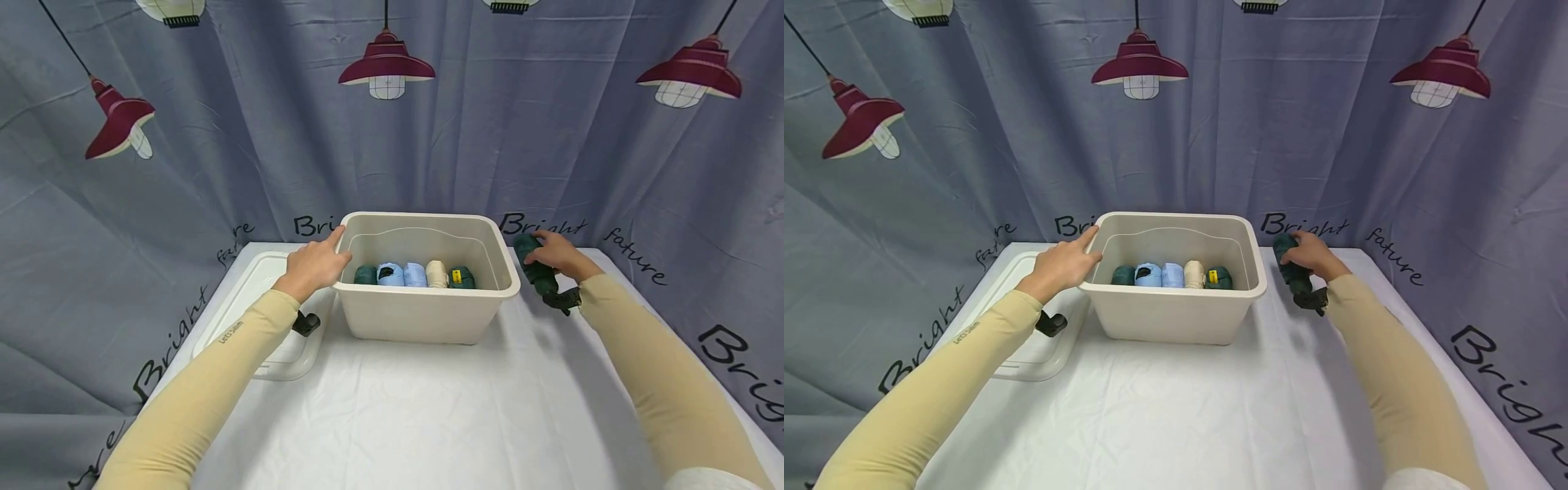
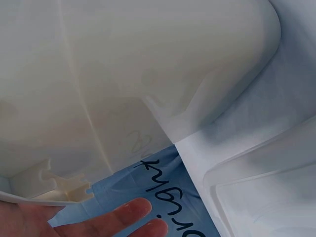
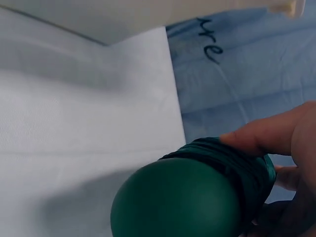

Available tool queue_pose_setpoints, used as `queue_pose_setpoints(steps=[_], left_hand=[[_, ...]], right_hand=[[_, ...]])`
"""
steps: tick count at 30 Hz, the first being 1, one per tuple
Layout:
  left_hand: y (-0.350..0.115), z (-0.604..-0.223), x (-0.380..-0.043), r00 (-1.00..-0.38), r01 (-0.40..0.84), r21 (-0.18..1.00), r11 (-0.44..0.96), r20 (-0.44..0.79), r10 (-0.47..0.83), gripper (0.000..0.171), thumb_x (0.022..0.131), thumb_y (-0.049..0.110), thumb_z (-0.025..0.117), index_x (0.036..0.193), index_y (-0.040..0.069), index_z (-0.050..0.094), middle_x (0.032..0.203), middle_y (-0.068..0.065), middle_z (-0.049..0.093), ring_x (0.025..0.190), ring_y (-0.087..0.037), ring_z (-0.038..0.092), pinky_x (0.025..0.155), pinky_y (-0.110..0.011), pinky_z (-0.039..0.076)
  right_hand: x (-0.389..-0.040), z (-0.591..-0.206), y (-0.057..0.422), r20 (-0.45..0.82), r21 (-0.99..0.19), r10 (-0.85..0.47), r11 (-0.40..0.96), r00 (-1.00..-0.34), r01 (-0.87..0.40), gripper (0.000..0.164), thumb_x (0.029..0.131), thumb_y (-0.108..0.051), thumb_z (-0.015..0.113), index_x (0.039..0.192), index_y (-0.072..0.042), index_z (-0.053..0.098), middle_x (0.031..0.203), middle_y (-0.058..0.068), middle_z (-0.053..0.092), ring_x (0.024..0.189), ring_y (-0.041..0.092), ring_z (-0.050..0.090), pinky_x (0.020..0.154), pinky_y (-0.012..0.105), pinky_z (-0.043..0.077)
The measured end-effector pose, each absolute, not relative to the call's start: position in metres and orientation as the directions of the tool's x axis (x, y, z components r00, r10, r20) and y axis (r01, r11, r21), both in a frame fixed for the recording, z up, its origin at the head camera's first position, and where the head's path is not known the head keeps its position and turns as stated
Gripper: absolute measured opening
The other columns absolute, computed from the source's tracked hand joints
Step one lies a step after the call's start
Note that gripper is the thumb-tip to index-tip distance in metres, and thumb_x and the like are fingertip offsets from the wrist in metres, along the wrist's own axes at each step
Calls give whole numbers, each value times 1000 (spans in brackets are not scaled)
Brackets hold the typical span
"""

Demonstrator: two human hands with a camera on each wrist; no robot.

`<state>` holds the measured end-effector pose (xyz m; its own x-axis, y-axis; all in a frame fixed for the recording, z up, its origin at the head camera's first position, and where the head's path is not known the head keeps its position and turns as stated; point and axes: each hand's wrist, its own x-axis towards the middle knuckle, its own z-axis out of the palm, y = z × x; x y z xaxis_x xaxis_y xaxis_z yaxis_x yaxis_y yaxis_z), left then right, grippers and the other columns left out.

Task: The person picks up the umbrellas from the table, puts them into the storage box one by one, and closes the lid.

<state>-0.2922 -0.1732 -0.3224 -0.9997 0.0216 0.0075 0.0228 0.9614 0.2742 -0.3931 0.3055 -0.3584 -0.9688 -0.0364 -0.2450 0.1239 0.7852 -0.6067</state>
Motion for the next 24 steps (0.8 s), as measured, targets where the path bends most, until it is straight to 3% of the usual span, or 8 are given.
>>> queue_pose_setpoints(steps=[4,8,14,24], left_hand=[[-173,-323,-293,-1000,22,272,962,7,20,69,99,50,35,163,33,15,106,-15,68,85,-31,63,75,-51,48],[-174,-322,-292,-1000,22,276,961,6,21,69,99,50,35,163,32,15,111,-16,68,87,-31,63,77,-52,48],[-174,-322,-291,-1000,19,277,961,-2,20,69,99,50,35,163,32,15,97,-14,67,81,-30,63,74,-51,48],[-175,-322,-292,-1000,19,271,962,-6,22,70,98,50,34,163,33,14,108,-17,68,83,-31,63,75,-51,48]], right_hand=[[-389,-348,300,-210,-599,-23,793,-978,110,91,90,-18,65,161,-1,11,152,38,30,122,49,50,89,56,52],[-387,-339,296,-203,-609,-32,787,-979,100,91,91,-18,64,161,-1,9,151,39,31,125,51,47,92,58,51],[-381,-325,290,-194,-619,-53,781,-979,81,90,92,-19,64,161,-2,9,149,38,33,126,50,46,96,61,48],[-368,-303,280,-123,-663,-43,747,-991,50,89,93,-20,64,163,-9,10,146,37,36,122,49,49,96,61,48]])
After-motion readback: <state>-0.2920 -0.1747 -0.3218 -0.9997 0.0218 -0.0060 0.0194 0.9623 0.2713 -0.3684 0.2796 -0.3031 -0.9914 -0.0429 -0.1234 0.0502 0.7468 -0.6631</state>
